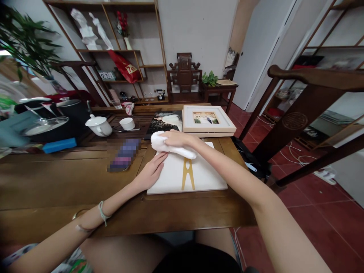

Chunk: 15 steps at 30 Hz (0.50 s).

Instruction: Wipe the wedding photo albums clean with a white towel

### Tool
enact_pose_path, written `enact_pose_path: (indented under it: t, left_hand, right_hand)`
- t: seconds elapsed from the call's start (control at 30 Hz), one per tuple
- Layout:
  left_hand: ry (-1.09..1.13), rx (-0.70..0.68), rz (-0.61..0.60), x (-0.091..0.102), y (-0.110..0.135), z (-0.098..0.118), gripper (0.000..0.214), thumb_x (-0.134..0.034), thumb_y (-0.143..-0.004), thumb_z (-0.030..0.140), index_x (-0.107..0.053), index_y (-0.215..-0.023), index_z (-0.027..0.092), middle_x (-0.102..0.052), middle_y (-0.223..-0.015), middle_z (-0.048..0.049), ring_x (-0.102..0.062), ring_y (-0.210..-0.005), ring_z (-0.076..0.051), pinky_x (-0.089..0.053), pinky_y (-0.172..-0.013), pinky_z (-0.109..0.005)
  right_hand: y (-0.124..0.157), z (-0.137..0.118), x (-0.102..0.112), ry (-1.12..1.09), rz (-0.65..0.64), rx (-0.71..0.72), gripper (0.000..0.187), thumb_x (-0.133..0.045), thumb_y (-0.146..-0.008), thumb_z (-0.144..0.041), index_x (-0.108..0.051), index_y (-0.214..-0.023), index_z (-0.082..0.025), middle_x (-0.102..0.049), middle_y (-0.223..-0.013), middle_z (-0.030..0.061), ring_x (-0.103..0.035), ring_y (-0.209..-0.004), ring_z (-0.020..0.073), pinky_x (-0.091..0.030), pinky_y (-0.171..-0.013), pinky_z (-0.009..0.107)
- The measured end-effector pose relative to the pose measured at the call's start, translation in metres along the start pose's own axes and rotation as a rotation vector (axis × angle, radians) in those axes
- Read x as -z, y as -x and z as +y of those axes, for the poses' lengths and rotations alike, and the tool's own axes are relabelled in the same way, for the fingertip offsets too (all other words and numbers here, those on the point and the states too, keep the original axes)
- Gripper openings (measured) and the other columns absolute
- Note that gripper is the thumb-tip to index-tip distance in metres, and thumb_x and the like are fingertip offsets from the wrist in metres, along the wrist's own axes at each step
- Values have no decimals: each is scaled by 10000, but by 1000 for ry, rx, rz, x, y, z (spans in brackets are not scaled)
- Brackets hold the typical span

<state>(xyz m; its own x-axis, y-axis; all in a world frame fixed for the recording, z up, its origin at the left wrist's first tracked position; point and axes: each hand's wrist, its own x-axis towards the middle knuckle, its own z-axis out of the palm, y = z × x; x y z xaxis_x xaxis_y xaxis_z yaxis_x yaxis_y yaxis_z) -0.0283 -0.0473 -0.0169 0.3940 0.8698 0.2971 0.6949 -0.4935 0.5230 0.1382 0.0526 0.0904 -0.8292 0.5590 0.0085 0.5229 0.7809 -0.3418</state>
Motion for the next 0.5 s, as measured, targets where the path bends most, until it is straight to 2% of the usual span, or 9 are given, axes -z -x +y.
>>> enact_pose_path:
  t: [0.1,0.2,0.33,0.43,0.5]
  left_hand:
    - [4,4,-2,0,0,1,470,-275,-951,265,-448,-1352,89,-401,-1455,-149,-335,-1372,-238,-255,-1151,-445]
    - [12,17,-10,0,0,3,473,-274,-950,264,-445,-1355,90,-384,-1469,-145,-309,-1386,-237,-226,-1161,-452]
    - [18,23,-9,0,0,4,473,-273,-948,259,-450,-1350,84,-388,-1465,-152,-308,-1386,-241,-227,-1160,-462]
    - [9,12,1,0,1,4,472,-273,-949,258,-449,-1350,82,-392,-1462,-154,-312,-1384,-239,-242,-1156,-461]
    - [-1,8,7,0,1,3,470,-272,-950,258,-448,-1351,86,-392,-1462,-150,-312,-1384,-237,-246,-1154,-462]
  right_hand:
    - [23,14,3,-7,0,-36,248,-414,-738,-126,-593,-907,-154,-675,-992,75,-584,-831,224,-451,-757,335]
    - [62,34,6,0,44,-108,325,-416,-759,-155,-595,-1031,-160,-633,-1156,90,-570,-992,267,-442,-856,389]
    - [118,61,5,-5,124,-314,412,-442,-785,-212,-563,-1179,-205,-577,-1266,84,-535,-1104,311,-419,-931,465]
    - [148,63,-1,34,147,-379,425,-444,-780,-203,-558,-1190,-216,-601,-1220,88,-528,-1119,324,-430,-923,483]
    - [163,52,-11,81,127,-348,407,-433,-759,-161,-579,-1136,-199,-632,-1146,104,-559,-1070,316,-455,-886,475]
